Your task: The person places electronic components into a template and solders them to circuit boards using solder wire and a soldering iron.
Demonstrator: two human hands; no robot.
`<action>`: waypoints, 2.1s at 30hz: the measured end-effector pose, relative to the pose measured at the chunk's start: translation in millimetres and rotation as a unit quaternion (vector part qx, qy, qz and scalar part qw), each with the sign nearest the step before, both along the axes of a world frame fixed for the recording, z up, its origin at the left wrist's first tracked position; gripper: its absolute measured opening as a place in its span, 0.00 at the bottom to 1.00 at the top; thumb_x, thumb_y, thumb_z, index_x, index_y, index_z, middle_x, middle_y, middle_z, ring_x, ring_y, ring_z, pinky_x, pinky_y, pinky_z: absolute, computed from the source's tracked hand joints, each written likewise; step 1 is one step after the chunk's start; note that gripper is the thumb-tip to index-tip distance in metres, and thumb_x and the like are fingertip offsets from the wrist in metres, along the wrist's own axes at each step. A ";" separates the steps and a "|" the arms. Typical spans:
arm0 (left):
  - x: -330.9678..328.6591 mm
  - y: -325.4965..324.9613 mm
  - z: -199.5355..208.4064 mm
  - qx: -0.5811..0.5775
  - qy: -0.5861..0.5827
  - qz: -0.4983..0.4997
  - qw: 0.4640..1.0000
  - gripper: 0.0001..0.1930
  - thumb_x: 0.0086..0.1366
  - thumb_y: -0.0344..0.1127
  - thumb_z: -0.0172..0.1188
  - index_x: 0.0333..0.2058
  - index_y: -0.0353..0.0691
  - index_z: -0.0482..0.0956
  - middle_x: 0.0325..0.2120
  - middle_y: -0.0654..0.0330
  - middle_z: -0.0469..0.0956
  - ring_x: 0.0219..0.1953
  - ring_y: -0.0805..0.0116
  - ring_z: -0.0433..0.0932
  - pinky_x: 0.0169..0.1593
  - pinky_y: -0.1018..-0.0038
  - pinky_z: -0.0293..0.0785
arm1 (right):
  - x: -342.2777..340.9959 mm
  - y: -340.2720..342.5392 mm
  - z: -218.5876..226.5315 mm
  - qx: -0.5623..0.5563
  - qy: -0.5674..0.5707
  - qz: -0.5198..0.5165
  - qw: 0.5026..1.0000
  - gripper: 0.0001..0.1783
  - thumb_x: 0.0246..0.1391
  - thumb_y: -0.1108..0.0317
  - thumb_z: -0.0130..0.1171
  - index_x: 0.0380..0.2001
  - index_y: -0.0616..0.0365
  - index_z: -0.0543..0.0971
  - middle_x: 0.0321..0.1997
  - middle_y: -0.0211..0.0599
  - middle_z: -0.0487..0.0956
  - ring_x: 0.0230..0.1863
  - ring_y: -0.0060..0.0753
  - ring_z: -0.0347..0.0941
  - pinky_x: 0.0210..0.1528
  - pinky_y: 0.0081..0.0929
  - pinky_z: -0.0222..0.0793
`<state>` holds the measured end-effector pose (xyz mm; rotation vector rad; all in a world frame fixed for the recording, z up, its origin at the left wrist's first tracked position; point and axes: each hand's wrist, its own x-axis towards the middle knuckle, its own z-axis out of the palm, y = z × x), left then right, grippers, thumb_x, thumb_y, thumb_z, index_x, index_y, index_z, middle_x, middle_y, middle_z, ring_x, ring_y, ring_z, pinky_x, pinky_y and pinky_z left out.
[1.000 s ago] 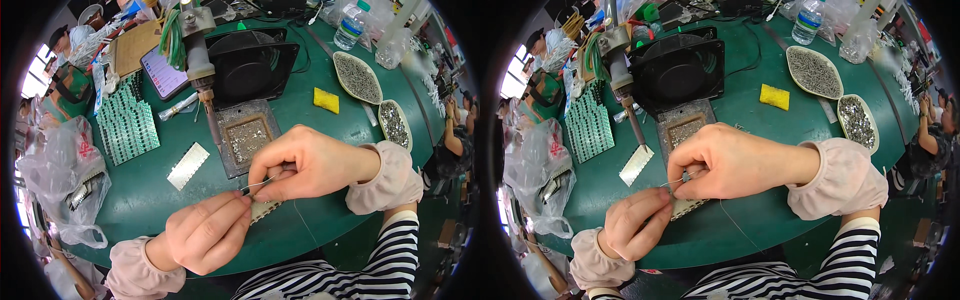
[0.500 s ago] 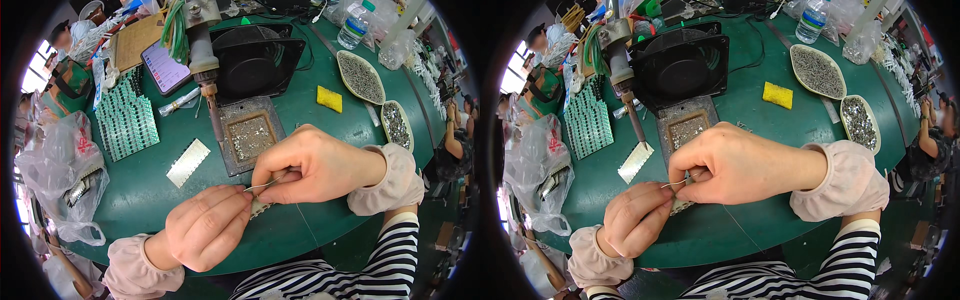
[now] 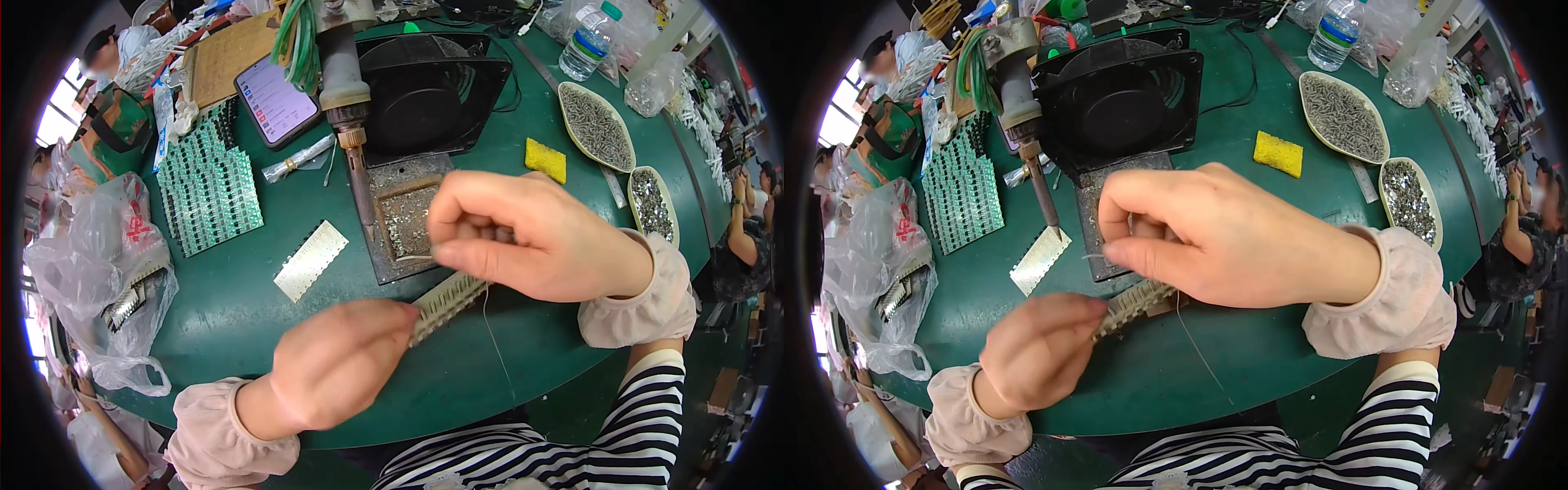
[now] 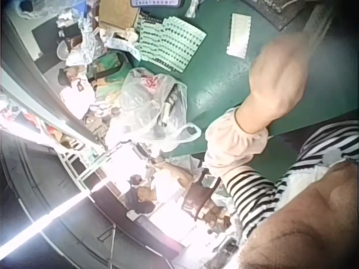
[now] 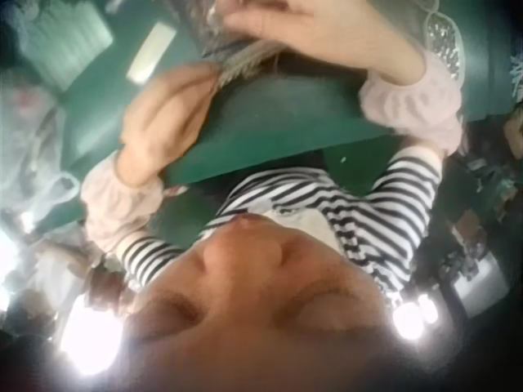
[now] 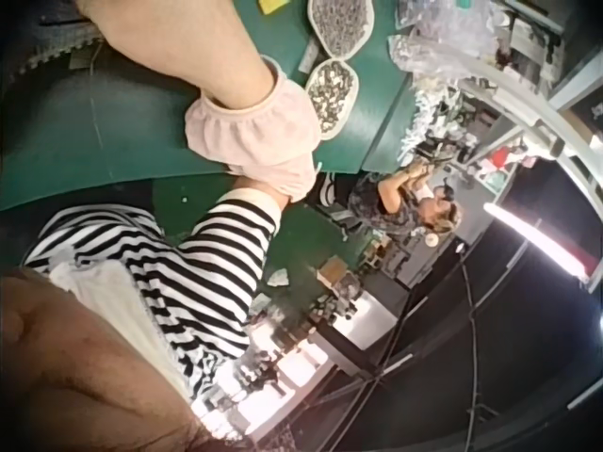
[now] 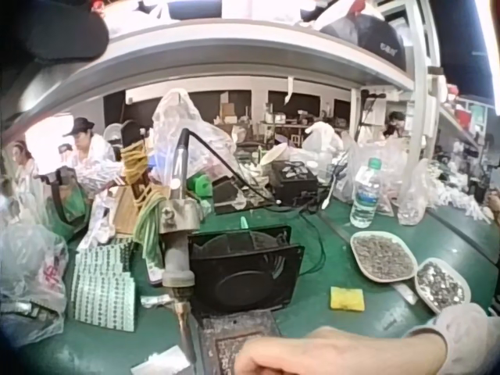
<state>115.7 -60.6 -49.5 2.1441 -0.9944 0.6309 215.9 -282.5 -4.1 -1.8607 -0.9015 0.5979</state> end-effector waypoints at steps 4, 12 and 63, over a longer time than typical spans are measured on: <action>5.1 0.7 8.8 -0.095 0.228 0.061 0.967 0.07 0.53 0.15 0.63 0.31 0.29 0.79 0.36 0.51 0.82 0.34 0.64 0.82 0.36 0.78 0.76 | -5.5 2.2 -1.5 0.054 -0.120 -0.025 0.991 0.05 0.54 0.74 0.60 0.31 0.59 0.73 0.21 0.39 0.74 0.21 0.38 0.72 0.24 0.31 0.65; 23.6 12.4 -1.2 -0.458 0.571 0.074 0.677 0.03 0.64 0.26 0.64 0.36 0.35 0.81 0.32 0.62 0.81 0.33 0.77 0.79 0.41 0.80 0.78 | -3.7 9.5 -14.8 0.076 -0.341 -0.066 0.935 0.06 0.47 0.81 0.64 0.29 0.61 0.79 0.23 0.31 0.74 0.20 0.23 0.69 0.20 0.20 0.62; -4.3 -2.0 8.9 -0.065 0.214 0.006 0.975 0.08 0.46 0.18 0.66 0.28 0.32 0.81 0.33 0.50 0.82 0.30 0.61 0.83 0.31 0.73 0.78 | 42.8 -32.5 31.8 -0.146 0.185 0.082 0.968 0.11 0.61 0.66 0.57 0.37 0.65 0.81 0.23 0.30 0.80 0.24 0.16 0.74 0.26 0.17 0.67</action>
